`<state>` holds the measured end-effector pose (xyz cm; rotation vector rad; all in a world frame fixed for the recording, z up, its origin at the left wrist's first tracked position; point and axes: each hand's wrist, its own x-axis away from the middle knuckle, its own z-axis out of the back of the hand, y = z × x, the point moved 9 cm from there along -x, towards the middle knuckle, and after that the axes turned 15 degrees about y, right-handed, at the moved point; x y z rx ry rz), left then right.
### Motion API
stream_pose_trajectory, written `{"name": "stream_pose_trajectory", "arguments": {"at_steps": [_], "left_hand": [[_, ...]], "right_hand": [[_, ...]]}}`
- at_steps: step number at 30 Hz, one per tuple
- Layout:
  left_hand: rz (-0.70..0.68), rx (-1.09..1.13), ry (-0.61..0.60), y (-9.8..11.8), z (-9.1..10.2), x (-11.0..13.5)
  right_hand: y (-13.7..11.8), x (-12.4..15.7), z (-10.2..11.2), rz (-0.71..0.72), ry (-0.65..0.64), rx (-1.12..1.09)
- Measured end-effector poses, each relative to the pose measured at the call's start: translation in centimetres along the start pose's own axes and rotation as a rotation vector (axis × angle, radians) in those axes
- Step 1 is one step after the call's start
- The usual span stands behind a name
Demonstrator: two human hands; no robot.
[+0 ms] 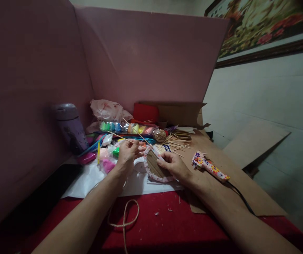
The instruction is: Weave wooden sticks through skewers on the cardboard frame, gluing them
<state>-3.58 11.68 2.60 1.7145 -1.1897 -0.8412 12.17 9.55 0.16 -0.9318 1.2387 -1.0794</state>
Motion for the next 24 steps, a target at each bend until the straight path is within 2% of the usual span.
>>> {"name": "stream_pose_trajectory", "arguments": {"at_steps": [24], "left_hand": [[-0.019, -0.071, 0.063, -0.05, 0.45, 0.03]], "right_hand": [[-0.03, 0.04, -0.21, 0.056, -0.010, 0.100]]}}
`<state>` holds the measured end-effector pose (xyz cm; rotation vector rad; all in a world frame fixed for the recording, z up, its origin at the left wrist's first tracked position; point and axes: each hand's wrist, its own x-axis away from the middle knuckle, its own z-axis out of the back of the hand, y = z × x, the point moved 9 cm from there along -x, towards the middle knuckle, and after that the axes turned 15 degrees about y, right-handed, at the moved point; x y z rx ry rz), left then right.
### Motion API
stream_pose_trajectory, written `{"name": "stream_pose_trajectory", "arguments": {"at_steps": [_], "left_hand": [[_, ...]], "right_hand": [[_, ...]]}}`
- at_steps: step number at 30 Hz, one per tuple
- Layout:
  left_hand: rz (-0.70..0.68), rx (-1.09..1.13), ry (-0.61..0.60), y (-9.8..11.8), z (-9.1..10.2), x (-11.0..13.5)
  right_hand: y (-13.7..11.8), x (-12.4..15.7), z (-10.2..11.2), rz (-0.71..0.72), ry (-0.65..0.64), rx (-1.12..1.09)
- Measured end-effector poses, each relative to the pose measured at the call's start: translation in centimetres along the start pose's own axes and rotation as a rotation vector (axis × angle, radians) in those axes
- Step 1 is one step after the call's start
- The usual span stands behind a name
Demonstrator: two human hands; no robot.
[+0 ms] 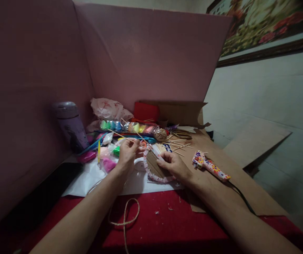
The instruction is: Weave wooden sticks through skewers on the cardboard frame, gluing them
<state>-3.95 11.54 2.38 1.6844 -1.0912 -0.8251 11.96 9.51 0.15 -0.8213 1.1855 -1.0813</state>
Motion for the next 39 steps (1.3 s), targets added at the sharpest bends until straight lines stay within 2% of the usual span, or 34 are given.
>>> {"name": "stream_pose_trajectory", "arguments": {"at_steps": [11, 16, 23, 29, 39], "left_hand": [[0.006, 0.009, -0.019, -0.01, -0.07, 0.12], [0.001, 0.003, -0.067, -0.12, -0.34, 0.12], [0.016, 0.004, -0.052, -0.46, -0.14, -0.04], [0.026, -0.006, -0.087, -0.23, -0.46, 0.26], [0.011, -0.016, -0.054, 0.00, -0.25, 0.36]], "right_hand": [[-0.68, 0.46, -0.15, -0.019, -0.012, 0.000], [-0.50, 0.45, -0.32, -0.017, -0.033, 0.008], [-0.36, 0.34, -0.46, 0.006, -0.050, 0.031], [-0.43, 0.40, -0.47, 0.016, -0.044, 0.023], [-0.50, 0.41, -0.43, 0.031, -0.038, 0.069]]}}
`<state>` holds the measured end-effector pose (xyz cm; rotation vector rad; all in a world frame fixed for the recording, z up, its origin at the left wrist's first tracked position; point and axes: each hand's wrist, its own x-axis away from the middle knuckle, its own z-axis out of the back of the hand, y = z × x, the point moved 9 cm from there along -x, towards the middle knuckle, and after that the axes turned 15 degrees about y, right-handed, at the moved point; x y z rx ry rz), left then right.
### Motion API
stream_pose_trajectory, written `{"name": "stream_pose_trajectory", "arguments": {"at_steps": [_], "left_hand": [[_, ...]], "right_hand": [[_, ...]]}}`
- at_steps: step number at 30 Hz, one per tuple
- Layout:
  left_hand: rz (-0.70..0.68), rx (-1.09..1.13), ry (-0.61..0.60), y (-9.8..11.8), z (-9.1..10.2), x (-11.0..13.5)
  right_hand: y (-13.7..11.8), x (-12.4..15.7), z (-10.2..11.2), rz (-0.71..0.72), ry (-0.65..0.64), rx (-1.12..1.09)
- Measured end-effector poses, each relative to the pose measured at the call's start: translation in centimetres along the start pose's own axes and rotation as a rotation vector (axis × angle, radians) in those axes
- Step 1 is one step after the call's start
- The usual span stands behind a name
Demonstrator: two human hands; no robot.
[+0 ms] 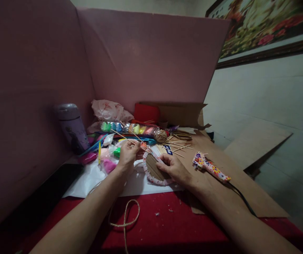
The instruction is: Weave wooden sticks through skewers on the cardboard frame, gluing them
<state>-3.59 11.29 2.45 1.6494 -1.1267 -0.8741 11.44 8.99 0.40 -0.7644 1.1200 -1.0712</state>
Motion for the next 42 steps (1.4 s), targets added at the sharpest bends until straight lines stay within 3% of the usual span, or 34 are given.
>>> {"name": "stream_pose_trajectory", "arguments": {"at_steps": [42], "left_hand": [[0.031, 0.011, 0.006, -0.37, 0.09, -0.21]], "right_hand": [[-0.12, -0.08, 0.12, 0.068, 0.021, 0.078]]}}
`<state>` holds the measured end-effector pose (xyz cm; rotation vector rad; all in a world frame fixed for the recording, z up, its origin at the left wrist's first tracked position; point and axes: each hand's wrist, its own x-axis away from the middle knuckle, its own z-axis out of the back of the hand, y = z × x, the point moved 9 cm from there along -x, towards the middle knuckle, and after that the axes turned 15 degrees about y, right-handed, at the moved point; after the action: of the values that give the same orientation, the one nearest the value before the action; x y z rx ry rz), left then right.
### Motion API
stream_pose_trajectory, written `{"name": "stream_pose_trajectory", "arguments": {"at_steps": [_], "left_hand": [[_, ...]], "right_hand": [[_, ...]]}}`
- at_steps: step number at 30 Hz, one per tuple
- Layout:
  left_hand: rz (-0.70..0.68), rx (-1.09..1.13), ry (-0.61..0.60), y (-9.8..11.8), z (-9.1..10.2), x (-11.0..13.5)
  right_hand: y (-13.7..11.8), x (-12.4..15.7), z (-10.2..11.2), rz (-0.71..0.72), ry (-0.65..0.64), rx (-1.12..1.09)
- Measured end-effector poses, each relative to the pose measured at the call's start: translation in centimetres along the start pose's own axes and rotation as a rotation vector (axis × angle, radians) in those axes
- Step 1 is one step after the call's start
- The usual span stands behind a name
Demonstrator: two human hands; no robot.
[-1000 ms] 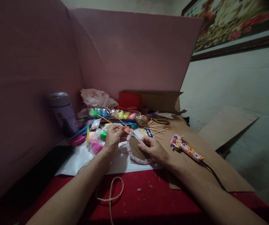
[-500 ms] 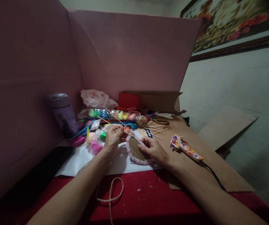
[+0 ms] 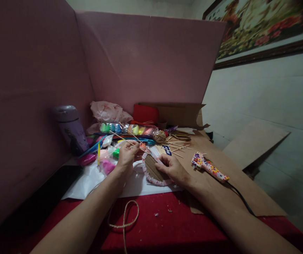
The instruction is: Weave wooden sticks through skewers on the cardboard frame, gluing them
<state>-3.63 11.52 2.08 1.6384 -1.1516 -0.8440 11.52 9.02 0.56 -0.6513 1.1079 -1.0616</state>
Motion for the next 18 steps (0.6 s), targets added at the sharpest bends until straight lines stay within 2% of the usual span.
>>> {"name": "stream_pose_trajectory", "arguments": {"at_steps": [18], "left_hand": [[-0.002, 0.013, -0.007, 0.27, -0.15, 0.22]], "right_hand": [[-0.13, 0.02, 0.17, 0.004, 0.009, -0.006]]}}
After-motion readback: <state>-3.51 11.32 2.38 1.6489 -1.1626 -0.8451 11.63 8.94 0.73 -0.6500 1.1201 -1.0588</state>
